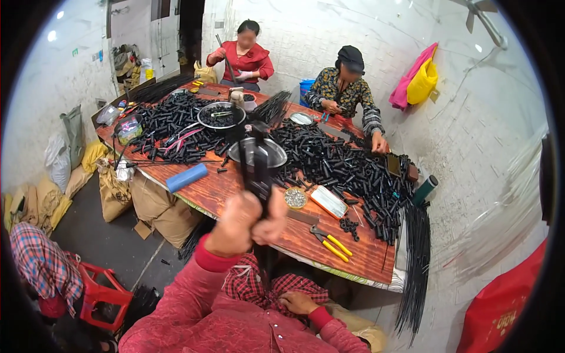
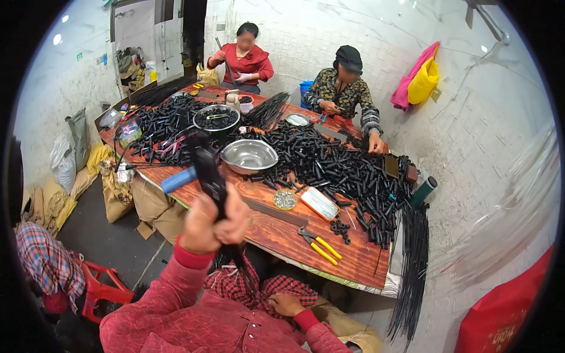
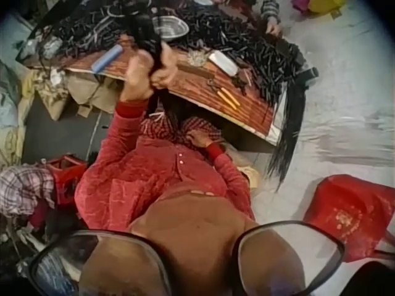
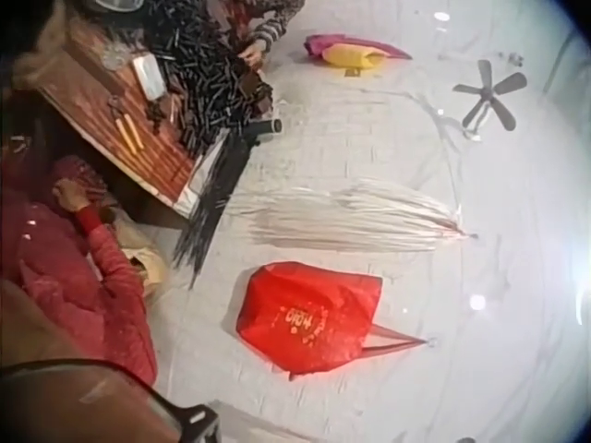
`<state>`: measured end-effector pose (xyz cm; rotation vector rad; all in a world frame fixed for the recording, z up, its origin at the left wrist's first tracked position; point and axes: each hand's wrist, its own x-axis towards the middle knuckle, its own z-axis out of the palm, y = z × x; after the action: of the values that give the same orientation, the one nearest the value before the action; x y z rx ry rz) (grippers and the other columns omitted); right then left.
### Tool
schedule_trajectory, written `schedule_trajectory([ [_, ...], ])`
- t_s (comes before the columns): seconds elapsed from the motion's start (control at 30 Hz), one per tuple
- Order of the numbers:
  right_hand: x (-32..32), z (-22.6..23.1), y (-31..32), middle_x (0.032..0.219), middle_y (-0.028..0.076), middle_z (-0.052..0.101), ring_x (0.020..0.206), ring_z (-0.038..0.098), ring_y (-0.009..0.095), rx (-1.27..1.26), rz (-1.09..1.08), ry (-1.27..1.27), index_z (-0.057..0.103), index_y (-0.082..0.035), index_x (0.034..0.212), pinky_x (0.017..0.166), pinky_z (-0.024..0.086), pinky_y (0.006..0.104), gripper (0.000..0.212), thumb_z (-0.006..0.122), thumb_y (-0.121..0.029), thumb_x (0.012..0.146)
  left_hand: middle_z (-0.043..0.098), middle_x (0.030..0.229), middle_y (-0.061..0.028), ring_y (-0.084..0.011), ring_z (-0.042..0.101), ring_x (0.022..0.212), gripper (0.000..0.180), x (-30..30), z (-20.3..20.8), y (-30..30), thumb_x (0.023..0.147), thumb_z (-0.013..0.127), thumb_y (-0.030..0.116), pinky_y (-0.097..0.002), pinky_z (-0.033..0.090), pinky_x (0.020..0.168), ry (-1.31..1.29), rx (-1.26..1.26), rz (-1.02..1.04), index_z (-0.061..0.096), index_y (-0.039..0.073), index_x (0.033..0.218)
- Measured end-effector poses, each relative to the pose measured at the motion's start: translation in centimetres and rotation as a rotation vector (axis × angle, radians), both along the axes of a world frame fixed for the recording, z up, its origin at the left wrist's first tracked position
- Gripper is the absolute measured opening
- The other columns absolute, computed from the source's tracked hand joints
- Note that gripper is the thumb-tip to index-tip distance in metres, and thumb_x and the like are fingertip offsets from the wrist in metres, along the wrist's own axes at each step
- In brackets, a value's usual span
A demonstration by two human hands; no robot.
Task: Assembling small plastic components and metal rods onto wire harnesses at an assembly workstation.
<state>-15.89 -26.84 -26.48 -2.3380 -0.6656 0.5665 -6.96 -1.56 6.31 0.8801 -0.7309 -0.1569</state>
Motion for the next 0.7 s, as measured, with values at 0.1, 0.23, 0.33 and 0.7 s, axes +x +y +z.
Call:
schedule_trajectory([
  [0.1,-0.4,0.0,0.0,0.107,0.015,0.068,0.101,0.064,0.035,-0.092,-0.081,0.008,0.066,-0.011,0.111,0.086,0.050,0.0444,0.035,0.048,-0.037,0.096,0.037,0.058,0.0021,-0.0080,0.033,0.046,0.040,0.6,1.9,2.8,0.103,0.043,0.043,-0.0244,0.026,0.041,-0.003,-0.249,-0.156,0.049,0.005,0.092],
  [0.23,0.2,1.9,0.8,0.092,0.017,0.069,0.092,0.066,0.038,-0.167,-0.099,0.037,0.065,-0.008,0.100,0.082,0.050,0.0474,0.036,0.048,-0.039,0.096,0.035,0.061,0.0036,-0.0065,0.032,0.049,0.040,0.6,1.2,1.8,0.104,0.043,0.043,-0.0226,0.027,0.045,0.135,0.198,-0.027,0.051,0.005,0.096],
  [0.33,0.4,1.0,0.4,0.092,0.018,0.069,0.091,0.066,0.037,0.021,-0.211,0.110,0.065,-0.007,0.099,0.078,0.050,0.0463,0.034,0.050,-0.037,0.096,0.036,0.063,0.0045,-0.0069,0.034,0.054,0.036,1.1,-1.7,0.1,0.104,0.044,0.041,-0.0223,0.028,0.049,0.213,0.452,-0.167,0.052,0.006,0.098],
  [0.7,0.1,6.4,3.8,0.111,0.009,0.064,0.096,0.063,0.017,0.452,-0.331,0.130,0.057,-0.006,0.125,0.085,0.052,0.0348,0.044,0.073,-0.018,0.086,0.033,0.065,0.0048,-0.0057,0.030,0.052,0.039,-0.4,4.2,1.9,0.103,0.040,0.048,-0.0214,0.028,0.046,-0.096,-0.514,0.291,0.047,0.010,0.097],
])
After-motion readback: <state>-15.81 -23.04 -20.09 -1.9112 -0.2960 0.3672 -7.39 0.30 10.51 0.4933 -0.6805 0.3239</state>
